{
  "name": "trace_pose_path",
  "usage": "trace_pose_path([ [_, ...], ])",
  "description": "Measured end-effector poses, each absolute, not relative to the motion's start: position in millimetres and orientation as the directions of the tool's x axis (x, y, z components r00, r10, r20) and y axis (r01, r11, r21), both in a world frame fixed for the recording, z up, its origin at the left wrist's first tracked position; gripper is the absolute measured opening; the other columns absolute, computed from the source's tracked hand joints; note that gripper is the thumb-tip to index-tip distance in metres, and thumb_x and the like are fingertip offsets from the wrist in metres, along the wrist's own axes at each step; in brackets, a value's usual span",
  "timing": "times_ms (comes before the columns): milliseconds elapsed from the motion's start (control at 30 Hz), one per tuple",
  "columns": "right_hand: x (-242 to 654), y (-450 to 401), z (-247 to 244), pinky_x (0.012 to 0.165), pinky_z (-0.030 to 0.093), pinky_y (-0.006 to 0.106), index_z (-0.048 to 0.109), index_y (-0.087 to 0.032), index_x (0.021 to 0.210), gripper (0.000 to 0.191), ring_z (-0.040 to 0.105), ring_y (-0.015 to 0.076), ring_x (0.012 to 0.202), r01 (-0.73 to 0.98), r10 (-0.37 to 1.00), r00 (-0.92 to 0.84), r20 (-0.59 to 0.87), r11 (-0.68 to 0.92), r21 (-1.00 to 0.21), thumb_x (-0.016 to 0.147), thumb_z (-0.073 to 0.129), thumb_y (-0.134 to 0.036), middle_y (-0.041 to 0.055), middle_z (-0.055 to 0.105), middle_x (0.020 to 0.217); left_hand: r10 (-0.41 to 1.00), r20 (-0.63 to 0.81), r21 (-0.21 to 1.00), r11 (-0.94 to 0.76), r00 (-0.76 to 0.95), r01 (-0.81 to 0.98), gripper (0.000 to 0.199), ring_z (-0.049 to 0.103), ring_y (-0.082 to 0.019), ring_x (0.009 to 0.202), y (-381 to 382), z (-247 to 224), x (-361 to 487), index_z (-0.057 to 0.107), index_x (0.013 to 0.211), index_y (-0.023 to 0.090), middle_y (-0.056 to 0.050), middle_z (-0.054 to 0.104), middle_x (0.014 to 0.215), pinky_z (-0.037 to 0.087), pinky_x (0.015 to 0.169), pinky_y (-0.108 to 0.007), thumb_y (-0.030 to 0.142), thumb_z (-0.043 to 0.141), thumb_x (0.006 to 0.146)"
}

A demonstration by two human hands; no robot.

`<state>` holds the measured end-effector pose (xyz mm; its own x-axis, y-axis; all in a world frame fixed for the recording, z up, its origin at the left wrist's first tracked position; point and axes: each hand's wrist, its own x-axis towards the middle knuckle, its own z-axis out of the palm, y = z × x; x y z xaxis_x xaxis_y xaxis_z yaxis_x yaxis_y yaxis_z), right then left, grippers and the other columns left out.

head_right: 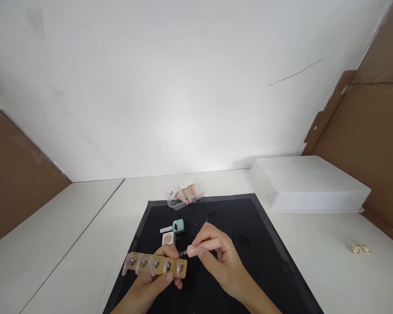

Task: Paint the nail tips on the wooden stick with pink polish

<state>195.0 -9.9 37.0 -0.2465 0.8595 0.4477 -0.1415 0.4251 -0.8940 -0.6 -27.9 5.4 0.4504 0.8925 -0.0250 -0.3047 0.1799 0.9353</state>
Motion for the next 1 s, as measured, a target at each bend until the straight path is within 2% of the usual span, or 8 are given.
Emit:
trace_pose_path([
  [233, 195.4, -10.4, 36.9, 0.054, 0.031, 0.026, 0.06, -0.019, 0.074, 0.025, 0.043, 0.0141, 0.059, -0.204, 0.852, -0.342, 0.396, 0.344, -0.916, 0.083, 0.057, -0.042, 0.0005, 0.048, 0.067, 0.886, -0.05, 0.91, 0.231, 0.461, -0.344, 0.027, 0.059, -0.011, 0.065, -28.4, 6.3, 0.4, 0.057, 0.09, 0.018, 0.0, 0.061, 0.075, 0.046, 0.066, -0.028, 0.033, 0.07, 0.071],
  [367, 194.6, -8.9, 35.6, 0.056, 0.032, 0.026, 0.06, -0.02, 0.074, 0.021, 0.044, 0.0143, 0.062, -0.167, 0.882, -0.284, 0.375, 0.339, -0.926, 0.085, 0.056, -0.037, 0.0008, 0.048, 0.07, 0.875, -0.045, 0.903, 0.242, 0.483, -0.354, 0.027, 0.059, -0.012, 0.067, -28.9, 5.2, 1.2, 0.058, 0.089, 0.017, -0.001, 0.06, 0.076, 0.046, 0.065, -0.028, 0.032, 0.07, 0.071],
  [467, 195.0, -7.3, 32.3, 0.055, 0.031, 0.026, 0.06, -0.02, 0.071, 0.024, 0.043, 0.0141, 0.062, -0.214, 0.887, -0.263, 0.379, 0.329, -0.92, 0.084, 0.056, -0.039, 0.0003, 0.047, 0.069, 0.869, -0.045, 0.904, 0.245, 0.492, -0.351, 0.026, 0.059, -0.011, 0.067, -29.8, 4.7, 1.1, 0.058, 0.09, 0.017, -0.001, 0.06, 0.076, 0.046, 0.065, -0.027, 0.031, 0.07, 0.071],
  [633, 194.8, -7.1, 31.5, 0.054, 0.029, 0.026, 0.06, -0.018, 0.069, 0.028, 0.042, 0.014, 0.059, -0.234, 0.854, -0.373, 0.364, 0.292, -0.927, 0.082, 0.057, -0.043, 0.0, 0.047, 0.065, 0.854, -0.044, 0.909, 0.249, 0.518, -0.333, 0.026, 0.058, -0.011, 0.067, -30.6, 5.0, 0.3, 0.056, 0.091, 0.017, 0.0, 0.061, 0.075, 0.044, 0.067, -0.027, 0.031, 0.069, 0.072],
  [833, 195.5, -5.4, 29.5, 0.052, 0.031, 0.025, 0.06, -0.018, 0.062, 0.027, 0.042, 0.0122, 0.058, -0.202, 0.896, -0.242, 0.372, 0.329, -0.923, 0.084, 0.057, -0.033, 0.0006, 0.049, 0.07, 0.841, -0.053, 0.927, 0.242, 0.539, -0.287, 0.027, 0.057, -0.011, 0.068, -28.5, 6.0, 0.6, 0.055, 0.091, 0.017, -0.001, 0.061, 0.076, 0.042, 0.068, -0.027, 0.033, 0.067, 0.073],
  [1000, 195.6, -6.1, 30.2, 0.053, 0.032, 0.027, 0.061, -0.018, 0.066, 0.029, 0.045, 0.0143, 0.059, -0.228, 0.837, -0.364, 0.408, 0.345, -0.911, 0.084, 0.056, -0.04, 0.0006, 0.049, 0.064, 0.841, -0.053, 0.935, 0.232, 0.539, -0.27, 0.027, 0.057, -0.011, 0.068, -28.7, 5.9, 1.4, 0.054, 0.091, 0.018, -0.001, 0.061, 0.076, 0.041, 0.068, -0.027, 0.033, 0.067, 0.073],
])
